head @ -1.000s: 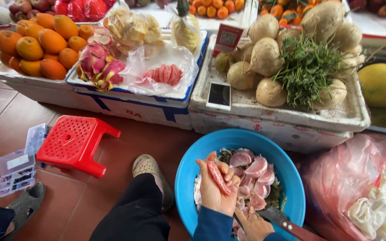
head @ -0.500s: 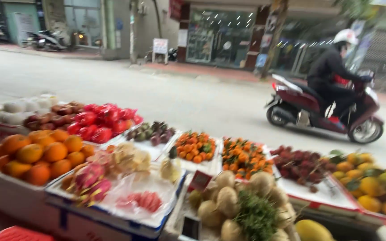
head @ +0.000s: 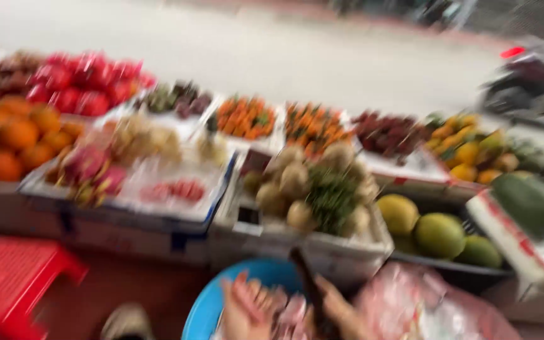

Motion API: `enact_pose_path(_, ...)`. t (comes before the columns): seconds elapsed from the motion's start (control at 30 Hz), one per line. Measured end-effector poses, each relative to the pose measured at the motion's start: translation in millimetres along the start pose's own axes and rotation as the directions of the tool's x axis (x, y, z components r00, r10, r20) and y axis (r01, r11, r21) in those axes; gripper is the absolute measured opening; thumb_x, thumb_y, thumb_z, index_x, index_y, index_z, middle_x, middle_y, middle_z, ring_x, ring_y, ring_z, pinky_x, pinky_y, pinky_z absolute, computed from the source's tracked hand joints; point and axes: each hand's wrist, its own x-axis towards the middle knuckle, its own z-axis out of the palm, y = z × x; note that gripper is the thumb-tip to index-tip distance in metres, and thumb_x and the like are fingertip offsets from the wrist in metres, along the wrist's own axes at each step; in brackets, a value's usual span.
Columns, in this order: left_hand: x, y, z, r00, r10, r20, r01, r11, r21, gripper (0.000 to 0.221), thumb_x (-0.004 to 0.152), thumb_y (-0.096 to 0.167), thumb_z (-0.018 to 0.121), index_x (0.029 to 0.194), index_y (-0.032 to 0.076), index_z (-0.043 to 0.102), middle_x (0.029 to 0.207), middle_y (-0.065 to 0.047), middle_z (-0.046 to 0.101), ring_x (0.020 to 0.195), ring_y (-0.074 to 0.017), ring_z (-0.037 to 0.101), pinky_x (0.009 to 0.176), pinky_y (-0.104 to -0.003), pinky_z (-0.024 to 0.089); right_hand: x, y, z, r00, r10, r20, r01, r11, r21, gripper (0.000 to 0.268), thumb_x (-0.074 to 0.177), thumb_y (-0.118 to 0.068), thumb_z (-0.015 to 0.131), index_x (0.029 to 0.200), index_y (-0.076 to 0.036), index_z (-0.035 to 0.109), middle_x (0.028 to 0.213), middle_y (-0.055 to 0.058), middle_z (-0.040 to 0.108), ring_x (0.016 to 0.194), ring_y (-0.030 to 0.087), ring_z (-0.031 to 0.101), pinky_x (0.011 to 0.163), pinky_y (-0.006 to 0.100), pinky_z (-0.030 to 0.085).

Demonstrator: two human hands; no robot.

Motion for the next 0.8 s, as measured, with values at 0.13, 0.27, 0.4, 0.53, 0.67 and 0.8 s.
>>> enact_pose_path(0.13,-1,-11,13,0.993,0.059,-0.101,-0.060,0.998,0.000,0.045,0.098,0.064,0.055,0.090,0.020,0.063,0.053,-0.003,0.038,0.043,-0.0141,0.025,0.043,-0.030,0.023,-5,7,-34,0.922,-0.036,0.385,0.050,0.998,-0.028,0.071,0.095,-0.042,0.054,0.160,-0.019,0.037,0.068,0.020,0.056,0.039,0.017,0.044,0.033,0.028,0.035)
enact_pose_path(0.27,-28,-7,60,0.935,0.128,-0.332,-0.102,0.990,0.093,0.049,0.101,0.067,0.050,0.091,0.019,0.057,0.055,-0.002,0.037,0.043,-0.0148,0.032,0.045,-0.029,0.023,-13,21,-46,0.938,0.103,0.331,0.073,0.874,-0.480,0.082,0.087,-0.051,0.057,0.161,-0.025,0.038,0.071,0.010,0.054,0.046,0.016,0.044,0.039,0.028,0.036)
enact_pose_path(0.4,-40,-6,82,0.885,0.188,-0.425,-0.105,0.972,0.211,0.052,0.104,0.062,0.047,0.101,0.011,0.058,0.059,-0.005,0.044,0.044,-0.0159,0.038,0.042,-0.030,0.030,-11,27,-51,0.951,0.142,0.275,0.147,0.573,-0.806,0.081,0.086,-0.056,0.054,0.162,-0.035,0.034,0.091,-0.003,0.067,0.073,0.008,0.064,0.068,0.023,0.047)
enact_pose_path(0.53,-44,-6,80,0.919,0.220,-0.328,-0.151,0.963,0.224,0.053,0.101,0.063,0.048,0.102,0.010,0.055,0.057,-0.006,0.041,0.041,-0.0159,0.036,0.041,-0.030,0.029,-8,27,-41,0.967,0.239,0.093,0.038,0.226,-0.973,0.084,0.079,-0.070,0.047,0.158,-0.054,0.024,0.126,-0.022,0.082,0.094,0.006,0.086,0.089,0.020,0.061)
enact_pose_path(0.67,-46,-7,81,0.924,0.229,-0.306,-0.175,0.965,0.195,0.052,0.097,0.063,0.054,0.099,0.011,0.055,0.055,-0.004,0.040,0.040,-0.0142,0.035,0.039,-0.027,0.028,-6,32,-45,0.973,0.223,0.065,0.015,0.220,-0.975,0.085,0.076,-0.074,0.045,0.157,-0.055,0.028,0.132,-0.014,0.078,0.111,0.013,0.083,0.095,0.023,0.061)
enact_pose_path(0.8,-51,-9,89,0.905,0.271,-0.327,-0.200,0.951,0.235,0.054,0.094,0.064,0.056,0.101,0.010,0.054,0.057,-0.004,0.042,0.042,-0.0137,0.036,0.042,-0.028,0.030,-11,26,-38,0.968,0.235,0.088,0.015,0.296,-0.955,0.083,0.078,-0.070,0.049,0.157,-0.054,0.030,0.139,-0.016,0.077,0.129,0.007,0.074,0.103,0.022,0.056)
